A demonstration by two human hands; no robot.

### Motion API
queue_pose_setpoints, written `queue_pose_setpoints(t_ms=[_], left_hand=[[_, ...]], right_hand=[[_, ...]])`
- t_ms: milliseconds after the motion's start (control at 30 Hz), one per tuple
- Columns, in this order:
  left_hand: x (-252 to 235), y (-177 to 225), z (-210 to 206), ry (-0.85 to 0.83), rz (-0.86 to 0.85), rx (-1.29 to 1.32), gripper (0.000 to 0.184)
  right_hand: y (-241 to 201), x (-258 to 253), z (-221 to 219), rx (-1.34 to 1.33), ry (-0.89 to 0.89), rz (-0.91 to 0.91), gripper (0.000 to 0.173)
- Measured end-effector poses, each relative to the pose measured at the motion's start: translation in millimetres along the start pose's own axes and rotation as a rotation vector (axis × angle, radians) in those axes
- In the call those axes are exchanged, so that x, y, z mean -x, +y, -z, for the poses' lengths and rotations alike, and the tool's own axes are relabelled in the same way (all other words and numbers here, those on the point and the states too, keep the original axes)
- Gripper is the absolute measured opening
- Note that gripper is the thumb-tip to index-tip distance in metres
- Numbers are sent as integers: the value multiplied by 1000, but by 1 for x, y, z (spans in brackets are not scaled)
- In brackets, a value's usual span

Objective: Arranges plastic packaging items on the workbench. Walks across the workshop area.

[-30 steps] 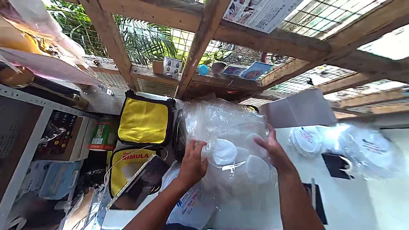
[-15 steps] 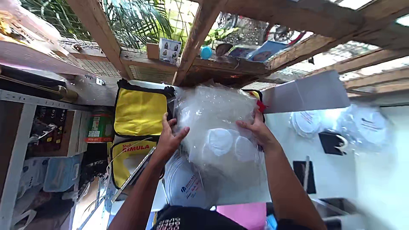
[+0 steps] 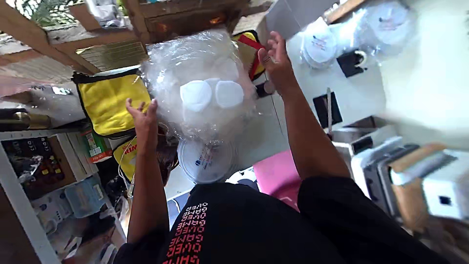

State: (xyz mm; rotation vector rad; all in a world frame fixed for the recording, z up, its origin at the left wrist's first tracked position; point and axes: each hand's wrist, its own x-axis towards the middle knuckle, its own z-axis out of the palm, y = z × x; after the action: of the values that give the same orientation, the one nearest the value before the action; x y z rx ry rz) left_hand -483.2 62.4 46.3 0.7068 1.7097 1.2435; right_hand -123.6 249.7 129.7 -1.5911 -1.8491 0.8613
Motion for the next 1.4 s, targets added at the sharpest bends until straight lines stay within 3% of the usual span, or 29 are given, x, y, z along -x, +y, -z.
queue_pose_setpoints(t_ms=[133,233,300,400,500,600,733,867,967,1100,1233,1300,1400], left_hand=[[38,20,0,176,-378,-373,94],[89,43,-35,211,-732,-378,78],[135,51,-72,154,-834,-338,67],[210,39,-141,-107,-834,-342,59],[287,6,-209,-537,-923,-263,47],[360,-36,-256,-993,-971,-195,47],[460,-85,-288,-1377,-887,-177,40],[532,-129,-283,-1625,-728,-282,43],[554,-165,-271,-1732,-649,-435,43],[539,-232,-254,-1828,-542,-778,43],[489,-307,-237,-1779,-247,-1160,42],[456,-327,-205,-1619,-71,-1289,45],[426,-338,-160,-1297,119,-1283,45]], right_hand=[[6,109,60,-44,170,118,44],[26,225,85,-162,289,123,31],[53,313,86,-240,312,57,29],[99,459,67,-295,288,-217,23],[153,601,27,-374,272,-556,25],[200,740,-32,-442,347,-871,34],[213,899,-99,-547,393,-1264,37],[196,1028,-149,-717,542,-1501,37],[173,1099,-166,-843,702,-1649,40],[139,1157,-175,-856,966,-1738,41],[113,1192,-159,-693,1160,-1789,40],[101,1218,-160,-675,1177,-1800,44],[100,1253,-163,-700,1224,-1819,48]])
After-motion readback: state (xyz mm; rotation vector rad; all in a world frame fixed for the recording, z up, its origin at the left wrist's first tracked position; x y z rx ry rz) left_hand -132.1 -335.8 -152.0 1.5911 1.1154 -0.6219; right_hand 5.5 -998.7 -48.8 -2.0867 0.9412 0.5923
